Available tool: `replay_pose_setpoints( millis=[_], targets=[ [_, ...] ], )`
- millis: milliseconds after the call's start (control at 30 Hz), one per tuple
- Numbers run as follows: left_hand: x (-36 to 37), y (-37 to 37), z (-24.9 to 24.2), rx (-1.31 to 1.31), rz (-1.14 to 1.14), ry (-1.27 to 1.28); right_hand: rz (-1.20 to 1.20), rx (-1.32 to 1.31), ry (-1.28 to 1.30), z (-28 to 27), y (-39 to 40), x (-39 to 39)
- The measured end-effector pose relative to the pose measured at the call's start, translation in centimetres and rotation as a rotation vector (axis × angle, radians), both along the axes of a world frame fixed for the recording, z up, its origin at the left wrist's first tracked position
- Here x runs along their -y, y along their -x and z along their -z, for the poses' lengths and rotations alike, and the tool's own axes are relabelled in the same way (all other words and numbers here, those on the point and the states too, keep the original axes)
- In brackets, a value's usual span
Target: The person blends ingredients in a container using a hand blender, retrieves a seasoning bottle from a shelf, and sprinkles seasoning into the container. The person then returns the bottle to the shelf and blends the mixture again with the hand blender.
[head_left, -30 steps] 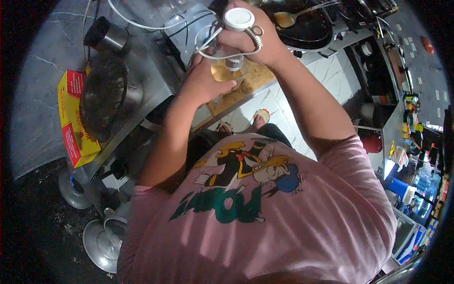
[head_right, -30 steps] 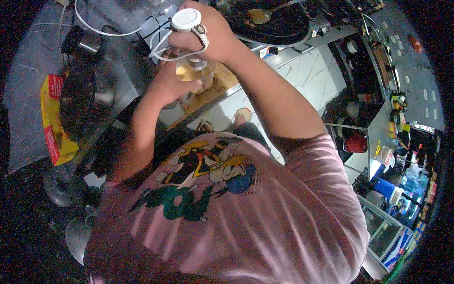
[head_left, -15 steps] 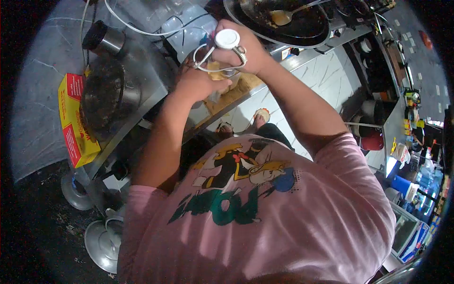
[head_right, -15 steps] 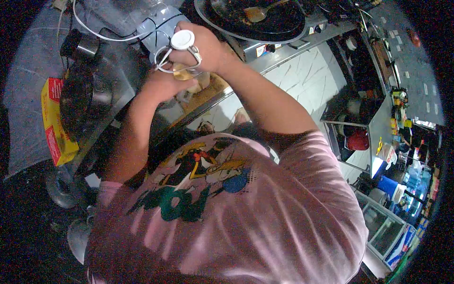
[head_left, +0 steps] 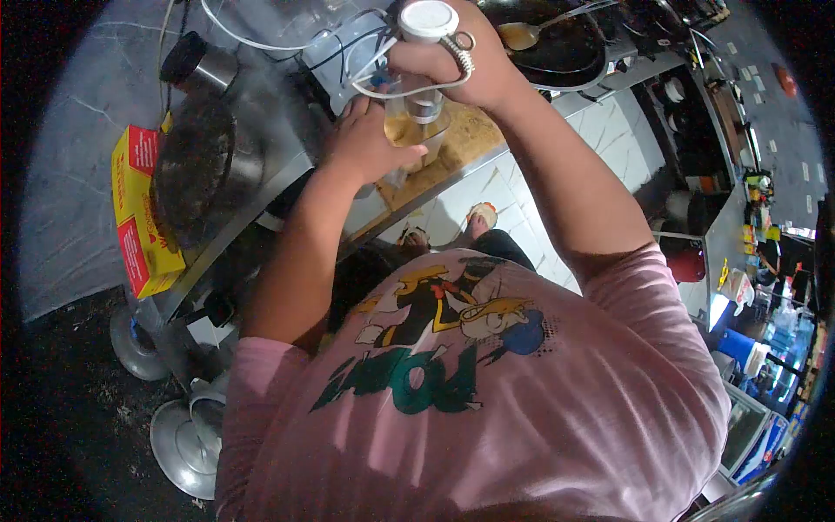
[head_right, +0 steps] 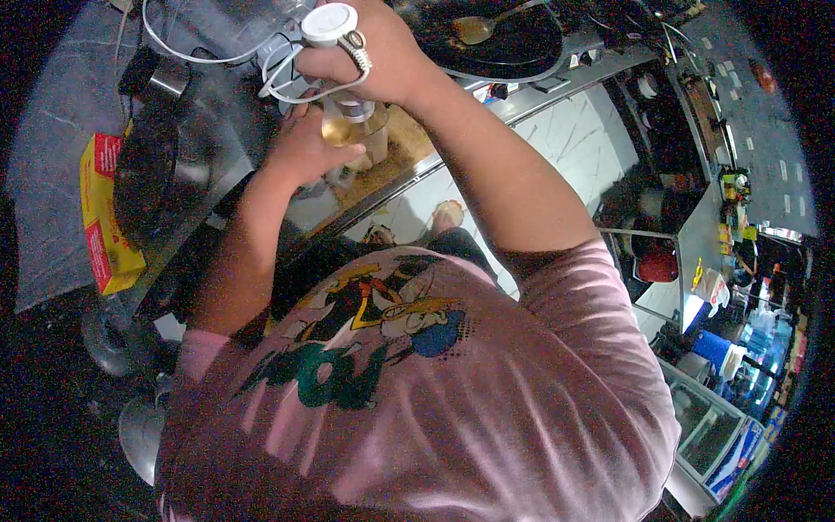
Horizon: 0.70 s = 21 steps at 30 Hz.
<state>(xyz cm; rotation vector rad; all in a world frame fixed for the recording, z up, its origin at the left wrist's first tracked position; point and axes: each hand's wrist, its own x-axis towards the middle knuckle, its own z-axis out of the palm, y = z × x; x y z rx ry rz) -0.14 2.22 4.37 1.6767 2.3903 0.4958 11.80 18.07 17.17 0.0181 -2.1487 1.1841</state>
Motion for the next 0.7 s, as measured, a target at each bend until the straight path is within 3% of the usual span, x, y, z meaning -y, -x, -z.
replay_pose_setpoints(
  millis=[300,367,400,433,533,700],
  targets=[
    [0.0,0.3,0.0,0.082,0.006,0.02,-0.027,-0.008,-0.004,1.3,-0.1,-0.3],
    [-0.1,0.4,0.6,0.107,0.014,-0.06,0.013,0.062,0.06,2.6,-0.1,-0.3],
    [0.0,0.4,0.4,0.107,0.015,-0.057,0.066,0.043,-0.126,3.8,0.7,-0.8],
    [-0.1,0.4,0.1,0.142,0.029,-0.03,0.067,0.043,-0.125,5.3,0.6,-0.8],
    [-0.1,0.3,-0.6,0.235,0.065,0.006,0.08,0.057,0.031,6.8,0.4,0.3],
    [-0.2,0.7,-0.1,0.288,0.144,0.029,0.141,0.09,-0.063,6.4,1.0,-0.5]
  ],
)
